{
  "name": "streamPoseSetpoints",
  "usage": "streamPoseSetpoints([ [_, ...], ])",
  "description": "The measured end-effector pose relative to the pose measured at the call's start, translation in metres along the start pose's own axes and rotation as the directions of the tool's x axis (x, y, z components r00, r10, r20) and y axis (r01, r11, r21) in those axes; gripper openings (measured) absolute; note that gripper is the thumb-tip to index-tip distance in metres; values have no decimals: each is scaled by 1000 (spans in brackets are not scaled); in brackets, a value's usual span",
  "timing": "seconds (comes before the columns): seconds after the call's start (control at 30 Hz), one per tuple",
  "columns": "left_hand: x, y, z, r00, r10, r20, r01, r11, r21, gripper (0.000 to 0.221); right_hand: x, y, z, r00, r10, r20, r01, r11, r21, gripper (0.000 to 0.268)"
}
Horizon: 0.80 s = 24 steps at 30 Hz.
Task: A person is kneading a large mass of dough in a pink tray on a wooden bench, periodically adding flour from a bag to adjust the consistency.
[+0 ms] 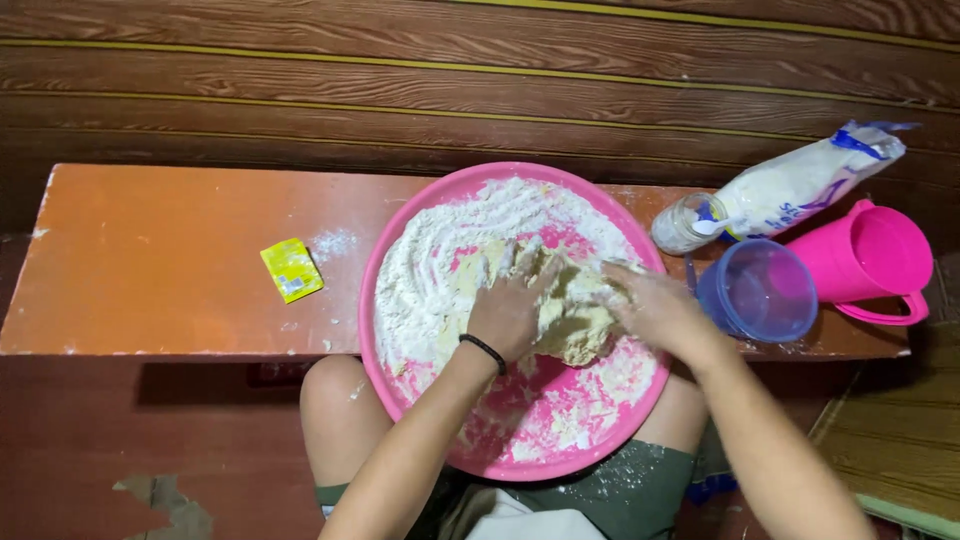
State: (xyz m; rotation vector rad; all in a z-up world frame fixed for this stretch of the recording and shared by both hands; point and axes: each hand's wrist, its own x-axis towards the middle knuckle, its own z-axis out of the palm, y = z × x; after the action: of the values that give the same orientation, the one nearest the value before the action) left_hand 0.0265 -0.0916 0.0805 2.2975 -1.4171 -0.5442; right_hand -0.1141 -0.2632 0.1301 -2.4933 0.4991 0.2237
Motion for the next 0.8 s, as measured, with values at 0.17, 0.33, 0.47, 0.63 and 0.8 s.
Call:
streamPoseSetpoints([
  [0.17, -21, -7, 8, 990, 9, 141, -28, 990, 135, 80, -20, 14, 87, 980, 56, -191, -98, 971, -219, 100],
  [0.33, -41, -23, 2, 977, -105, 184, 62, 973, 223, 79, -45, 54, 115, 962, 272, -12, -267, 933, -241, 113],
  [0.47, -60, -29, 15, 943, -243, 228, 167, 936, 310, 69, -25, 35, 87, 931, 364, 24, -347, 904, -250, 129],
  [0.63, -85, -38, 28, 895, -345, 282, 236, 904, 356, 82, 16, 78, 76, 934, 298, 199, -255, 942, -219, 126],
  [0.8, -101, -61, 73, 923, -357, 145, 281, 882, 379, 91, 42, 81, 54, 943, 205, 264, -135, 956, -259, 94],
])
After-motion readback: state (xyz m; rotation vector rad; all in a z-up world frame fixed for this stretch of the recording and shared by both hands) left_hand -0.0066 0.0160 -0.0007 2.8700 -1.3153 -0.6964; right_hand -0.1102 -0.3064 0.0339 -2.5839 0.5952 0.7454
